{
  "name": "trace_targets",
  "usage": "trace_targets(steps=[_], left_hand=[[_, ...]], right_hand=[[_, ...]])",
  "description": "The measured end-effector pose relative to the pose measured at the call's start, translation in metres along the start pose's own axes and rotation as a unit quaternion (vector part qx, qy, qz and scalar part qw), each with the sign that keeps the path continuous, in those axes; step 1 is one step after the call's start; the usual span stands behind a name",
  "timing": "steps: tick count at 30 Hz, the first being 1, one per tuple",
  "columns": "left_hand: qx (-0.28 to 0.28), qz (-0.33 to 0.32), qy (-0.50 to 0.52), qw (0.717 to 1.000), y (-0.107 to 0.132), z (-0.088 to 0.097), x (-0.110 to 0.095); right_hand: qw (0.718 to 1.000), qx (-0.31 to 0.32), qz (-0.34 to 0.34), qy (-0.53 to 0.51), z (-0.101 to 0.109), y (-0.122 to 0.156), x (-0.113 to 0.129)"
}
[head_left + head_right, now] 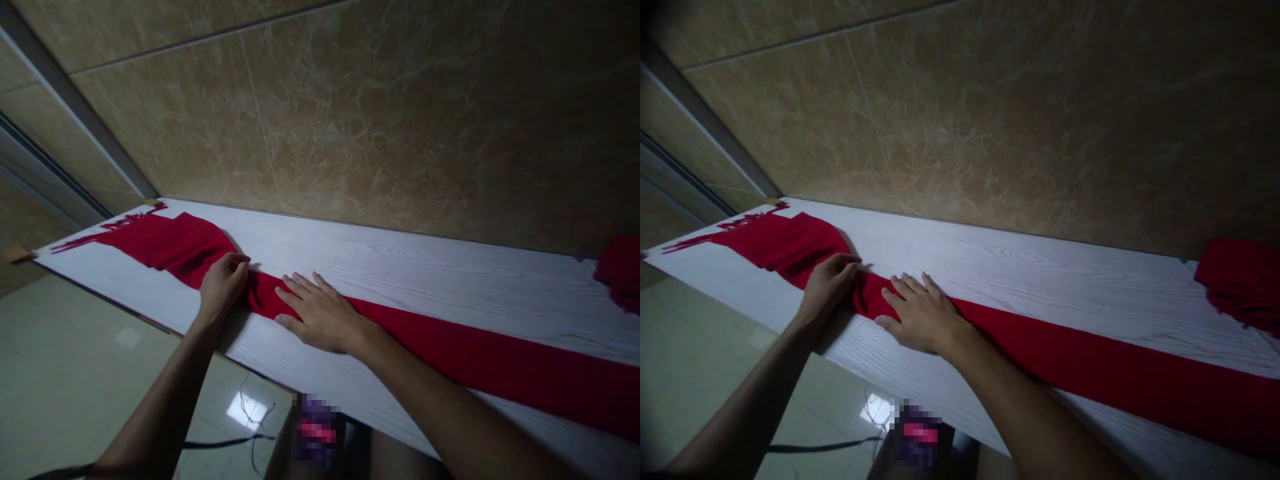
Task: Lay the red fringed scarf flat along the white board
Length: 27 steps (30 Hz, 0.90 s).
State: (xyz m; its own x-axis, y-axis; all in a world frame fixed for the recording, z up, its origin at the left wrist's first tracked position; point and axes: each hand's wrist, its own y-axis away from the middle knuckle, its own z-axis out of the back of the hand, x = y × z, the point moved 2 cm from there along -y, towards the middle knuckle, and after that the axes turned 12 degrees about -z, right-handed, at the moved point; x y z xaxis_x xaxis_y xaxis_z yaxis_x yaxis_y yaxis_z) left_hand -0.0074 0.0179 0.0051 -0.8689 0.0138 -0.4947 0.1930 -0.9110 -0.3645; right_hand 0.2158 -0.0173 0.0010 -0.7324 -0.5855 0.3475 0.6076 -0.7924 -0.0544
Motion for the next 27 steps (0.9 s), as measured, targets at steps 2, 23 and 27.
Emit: trace_targets(steps=[2,23,27], left_hand=[[0.002,-0.001,0.000,1.000,0.0004,0.0005,-0.0004],[0.014,-0.005,-0.005,1.000,-0.0006,0.0006,-0.0008],[0.010,-0.003,-0.011,1.000,-0.0015,-0.0004,0.0003]], right_hand=[[1.000,-0.003,0.000,0.001,0.0008,0.0000,0.0004],[1.000,-0.019,0.005,0.009,-0.0011,-0.0003,0.0001],[1.000,-0.017,0.006,0.008,-0.0024,-0.0008,-0.0007]])
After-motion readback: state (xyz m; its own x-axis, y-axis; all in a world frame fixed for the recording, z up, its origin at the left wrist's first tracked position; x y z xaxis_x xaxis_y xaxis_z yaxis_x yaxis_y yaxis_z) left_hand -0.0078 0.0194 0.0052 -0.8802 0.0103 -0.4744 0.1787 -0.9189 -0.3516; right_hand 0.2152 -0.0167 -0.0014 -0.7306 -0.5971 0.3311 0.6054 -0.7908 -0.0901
